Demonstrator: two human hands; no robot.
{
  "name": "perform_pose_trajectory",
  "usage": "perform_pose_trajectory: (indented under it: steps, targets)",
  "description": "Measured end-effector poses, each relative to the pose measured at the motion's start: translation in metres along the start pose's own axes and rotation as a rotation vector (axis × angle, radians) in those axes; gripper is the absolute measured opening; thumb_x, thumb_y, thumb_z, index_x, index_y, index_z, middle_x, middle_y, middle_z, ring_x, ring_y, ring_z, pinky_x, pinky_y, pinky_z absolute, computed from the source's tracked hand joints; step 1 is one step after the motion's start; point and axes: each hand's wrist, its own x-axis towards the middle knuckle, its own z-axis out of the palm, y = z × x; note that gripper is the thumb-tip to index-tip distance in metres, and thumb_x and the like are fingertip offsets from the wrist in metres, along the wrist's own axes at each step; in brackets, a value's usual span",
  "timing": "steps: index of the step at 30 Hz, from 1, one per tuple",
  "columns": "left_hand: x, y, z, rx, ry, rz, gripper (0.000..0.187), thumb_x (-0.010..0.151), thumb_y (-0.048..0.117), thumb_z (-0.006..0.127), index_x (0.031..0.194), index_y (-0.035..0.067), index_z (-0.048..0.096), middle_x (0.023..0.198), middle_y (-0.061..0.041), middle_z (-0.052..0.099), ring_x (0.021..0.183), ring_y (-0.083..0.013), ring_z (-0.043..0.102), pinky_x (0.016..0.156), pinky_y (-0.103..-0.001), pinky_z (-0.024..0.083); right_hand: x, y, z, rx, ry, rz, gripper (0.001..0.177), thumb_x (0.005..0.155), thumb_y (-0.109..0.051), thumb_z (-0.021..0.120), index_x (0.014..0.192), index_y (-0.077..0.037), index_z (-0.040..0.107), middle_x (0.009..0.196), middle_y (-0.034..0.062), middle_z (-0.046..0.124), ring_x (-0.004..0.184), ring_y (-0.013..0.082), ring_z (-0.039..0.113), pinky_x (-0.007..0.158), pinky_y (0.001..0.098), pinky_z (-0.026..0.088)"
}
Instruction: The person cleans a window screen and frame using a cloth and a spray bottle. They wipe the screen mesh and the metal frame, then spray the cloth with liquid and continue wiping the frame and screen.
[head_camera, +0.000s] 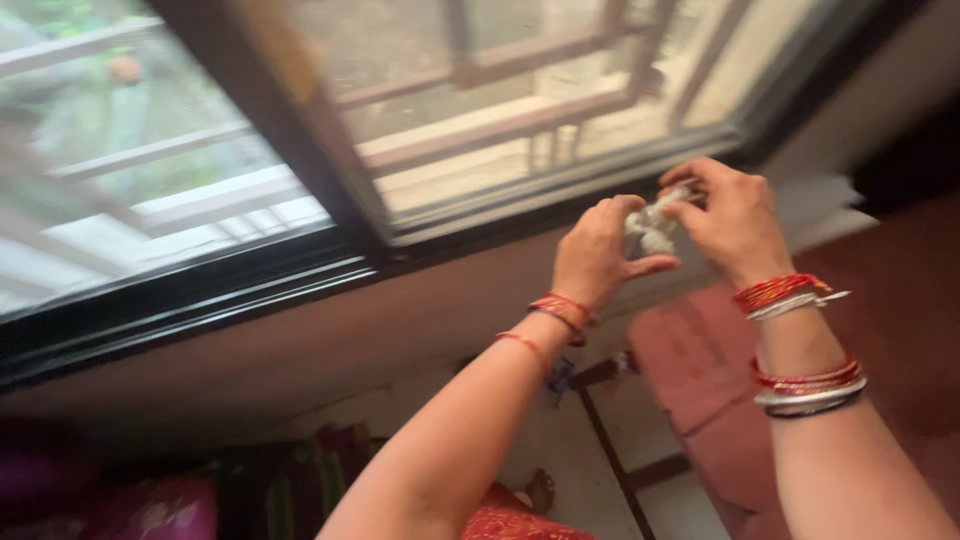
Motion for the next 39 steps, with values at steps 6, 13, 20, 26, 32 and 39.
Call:
perform_pose_trajectory:
  steps: [6, 13, 20, 26, 32, 39]
  targets:
    - [-0.013, -0.034, -0.158, 0.248, -0.015, -0.136, 0.073, 0.069, 0.053, 0.085, 0.133, 0.02, 0.068, 0.105, -0.007, 0.07, 0.097, -0.0282, 0.07, 0.082, -0.042, 0.057, 0.005, -0.162, 0.07, 0.031, -0.061, -0.14, 0.022, 0.087, -0.011, 0.075, 0.109, -0.009, 0.075, 0.094, 0.0107, 0.078, 0.088, 0.021, 0.078, 0.078, 0.0328, 0.059]
    - [-0.064, -0.087, -0.305, 0.326, 0.042, -0.189, 0.057, 0.066, 0.046, 0.087, 0.113, 0.018, 0.074, 0.106, -0.012, 0.07, 0.097, -0.0316, 0.069, 0.082, -0.044, 0.056, -0.025, -0.282, 0.166, 0.213, -0.011, -0.23, 0.023, 0.086, -0.011, 0.077, 0.108, -0.01, 0.074, 0.093, 0.0095, 0.079, 0.086, 0.0183, 0.079, 0.072, 0.0306, 0.061]
    - [-0.075, -0.139, -0.41, 0.218, -0.209, -0.247, 0.046, 0.065, 0.033, 0.082, 0.106, 0.014, 0.077, 0.104, -0.017, 0.073, 0.096, -0.0314, 0.069, 0.085, -0.043, 0.056, -0.054, -0.313, 0.302, 0.729, -0.039, -0.2, 0.045, 0.098, -0.019, 0.071, 0.136, 0.0, 0.056, 0.123, 0.0118, 0.071, 0.111, 0.0188, 0.071, 0.088, 0.0297, 0.058]
    - [-0.071, -0.181, -0.44, 0.113, -0.285, -0.27, 0.042, 0.067, 0.031, 0.075, 0.105, 0.014, 0.075, 0.086, -0.019, 0.074, 0.082, -0.0328, 0.074, 0.08, -0.042, 0.059, -0.062, -0.314, 0.356, 0.696, 0.083, -0.152, 0.053, 0.105, -0.028, 0.067, 0.146, -0.002, 0.046, 0.125, 0.0126, 0.069, 0.118, 0.0216, 0.068, 0.093, 0.033, 0.057]
    - [-0.057, -0.201, -0.444, 0.313, -0.313, -0.239, 0.033, 0.061, 0.029, 0.076, 0.09, 0.012, 0.078, 0.087, -0.014, 0.074, 0.083, -0.0361, 0.071, 0.074, -0.047, 0.057, -0.061, -0.328, 0.36, 0.438, 0.329, -0.108, 0.07, 0.104, -0.029, 0.065, 0.159, -0.01, 0.027, 0.099, 0.0106, 0.068, 0.093, 0.0243, 0.072, 0.083, 0.0378, 0.056]
    - [-0.039, -0.215, -0.425, 0.491, -0.478, -0.135, 0.027, 0.061, 0.028, 0.078, 0.08, 0.009, 0.076, 0.083, -0.018, 0.072, 0.085, -0.0376, 0.071, 0.077, -0.05, 0.057, -0.042, -0.322, 0.361, 0.291, 0.399, -0.026, 0.074, 0.097, -0.03, 0.072, 0.158, -0.018, 0.033, 0.092, 0.0116, 0.069, 0.084, 0.0301, 0.072, 0.075, 0.0432, 0.057]
